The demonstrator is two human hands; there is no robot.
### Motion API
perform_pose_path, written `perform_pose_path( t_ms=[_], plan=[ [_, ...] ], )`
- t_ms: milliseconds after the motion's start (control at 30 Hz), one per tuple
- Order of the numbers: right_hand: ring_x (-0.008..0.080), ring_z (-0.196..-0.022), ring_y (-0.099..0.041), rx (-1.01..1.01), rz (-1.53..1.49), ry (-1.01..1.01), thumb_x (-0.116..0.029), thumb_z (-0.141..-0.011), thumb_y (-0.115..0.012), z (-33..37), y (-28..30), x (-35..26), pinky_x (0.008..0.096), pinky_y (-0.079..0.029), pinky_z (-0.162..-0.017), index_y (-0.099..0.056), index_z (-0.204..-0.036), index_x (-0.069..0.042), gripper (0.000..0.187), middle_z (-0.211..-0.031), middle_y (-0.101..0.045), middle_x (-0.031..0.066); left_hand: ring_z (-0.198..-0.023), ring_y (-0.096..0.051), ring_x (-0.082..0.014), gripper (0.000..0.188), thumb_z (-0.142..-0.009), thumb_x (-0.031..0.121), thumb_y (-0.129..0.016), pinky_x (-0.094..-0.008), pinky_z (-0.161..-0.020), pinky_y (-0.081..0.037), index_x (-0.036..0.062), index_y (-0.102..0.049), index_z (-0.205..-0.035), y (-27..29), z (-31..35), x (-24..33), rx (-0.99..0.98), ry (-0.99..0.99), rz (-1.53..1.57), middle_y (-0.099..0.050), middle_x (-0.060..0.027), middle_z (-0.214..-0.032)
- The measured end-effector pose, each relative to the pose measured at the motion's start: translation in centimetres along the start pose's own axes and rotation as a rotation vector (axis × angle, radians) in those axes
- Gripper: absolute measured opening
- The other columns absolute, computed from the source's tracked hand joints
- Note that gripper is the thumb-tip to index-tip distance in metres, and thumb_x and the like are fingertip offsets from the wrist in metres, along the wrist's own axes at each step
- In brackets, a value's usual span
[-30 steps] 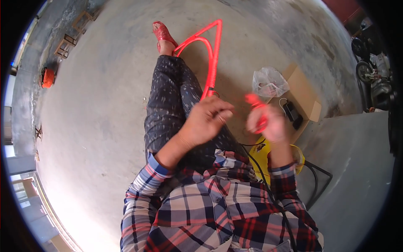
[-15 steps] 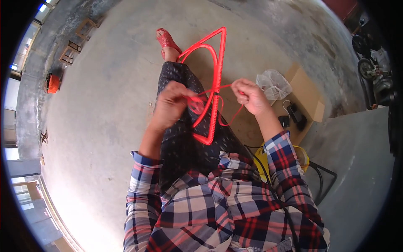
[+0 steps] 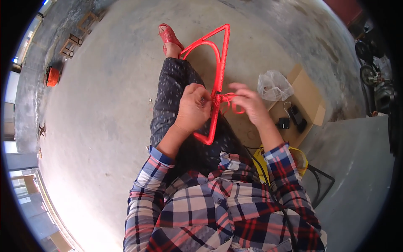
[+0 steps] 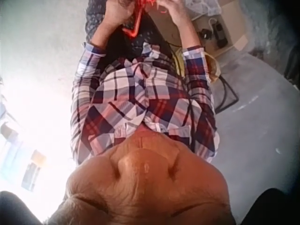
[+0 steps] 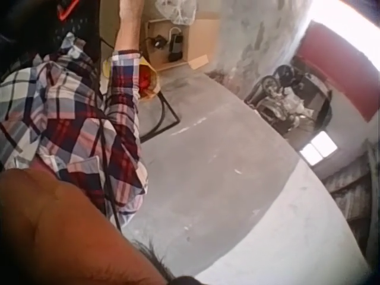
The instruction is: Threading a red cord through pre-drilled holes in a red triangular plastic frame.
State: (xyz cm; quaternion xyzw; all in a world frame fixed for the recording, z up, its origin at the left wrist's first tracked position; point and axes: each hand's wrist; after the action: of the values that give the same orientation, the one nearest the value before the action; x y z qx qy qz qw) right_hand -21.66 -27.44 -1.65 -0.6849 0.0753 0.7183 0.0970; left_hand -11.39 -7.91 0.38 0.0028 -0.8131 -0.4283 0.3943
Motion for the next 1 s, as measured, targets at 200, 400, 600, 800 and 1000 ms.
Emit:
perform_pose_path(
  t_ms=[200,400,600,800,1000],
  plan=[
    [0.0096,-0.053,-0.04,0.128,-0.879,0.238,-0.009,-0.085,-0.051,6.1,11.1,-3.7,0.0469,-0.047,-0.089,-0.063,-0.089,-0.008,0.013,-0.064,-0.043,-0.0012,-0.088,-0.058,-0.0189,0.026,-0.077,0.002,-0.052,-0.0285,-0.082,-0.046,-0.0004,-0.055,-0.103,-1.3,-1.3,-1.0,-0.137,0.732,1.092,-0.059,-0.0086,-0.093],
    [0.0069,-0.052,-0.036,0.527,-0.755,0.292,-0.018,-0.095,-0.047,10.1,19.4,-2.2,0.0199,-0.03,-0.04,-0.056,-0.101,-0.007,0.015,-0.073,-0.045,-0.0014,-0.061,-0.05,-0.0113,0.017,-0.081,0.004,-0.049,-0.0241,-0.058,-0.042,0.0031,-0.055,-0.097,-3.4,-1.6,-1.2,-0.167,0.829,1.277,-0.058,-0.0033,-0.076],
    [0.0035,-0.049,-0.04,0.425,-0.494,-0.09,-0.007,-0.092,-0.051,2.7,2.8,-0.1,0.0171,-0.027,-0.039,-0.053,-0.106,-0.006,0.014,-0.078,-0.055,0.0013,-0.061,-0.051,-0.0117,0.017,-0.081,0.003,-0.049,-0.0237,-0.057,-0.042,0.0039,-0.055,-0.098,-3.7,-1.8,-1.6,-0.223,0.857,1.256,-0.059,-0.004,-0.079],
    [0.0046,-0.052,-0.039,0.089,-0.419,-0.185,-0.009,-0.091,-0.052,1.3,-2.4,-1.7,0.0193,-0.027,-0.043,-0.048,-0.098,-0.007,0.009,-0.072,-0.049,-0.0009,-0.063,-0.051,-0.013,0.019,-0.081,0.003,-0.047,-0.0234,-0.06,-0.04,0.0038,-0.055,-0.098,-3.6,-1.8,-1.8,-0.234,0.868,1.314,-0.057,-0.0033,-0.078],
    [0.003,-0.052,-0.036,0.072,-0.519,-0.084,0.001,-0.083,-0.054,4.4,-2.7,-5.4,0.0181,-0.025,-0.043,-0.047,-0.092,-0.008,0.015,-0.069,-0.047,-0.0019,-0.059,-0.046,-0.014,0.017,-0.074,0.009,-0.05,-0.0254,-0.055,-0.037,0.0068,-0.056,-0.09,-4.1,-2.4,-2.2,-0.304,0.924,1.341,-0.053,-0.0006,-0.07]
  ],
)
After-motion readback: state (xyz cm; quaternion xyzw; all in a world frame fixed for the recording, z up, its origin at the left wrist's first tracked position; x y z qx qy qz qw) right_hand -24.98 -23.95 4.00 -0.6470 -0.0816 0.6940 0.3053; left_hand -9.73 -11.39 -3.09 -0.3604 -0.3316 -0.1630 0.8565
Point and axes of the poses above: each hand's wrist, its own z-axis away from the middle knuckle, its own y-axis out of the back of the hand, x = y × z
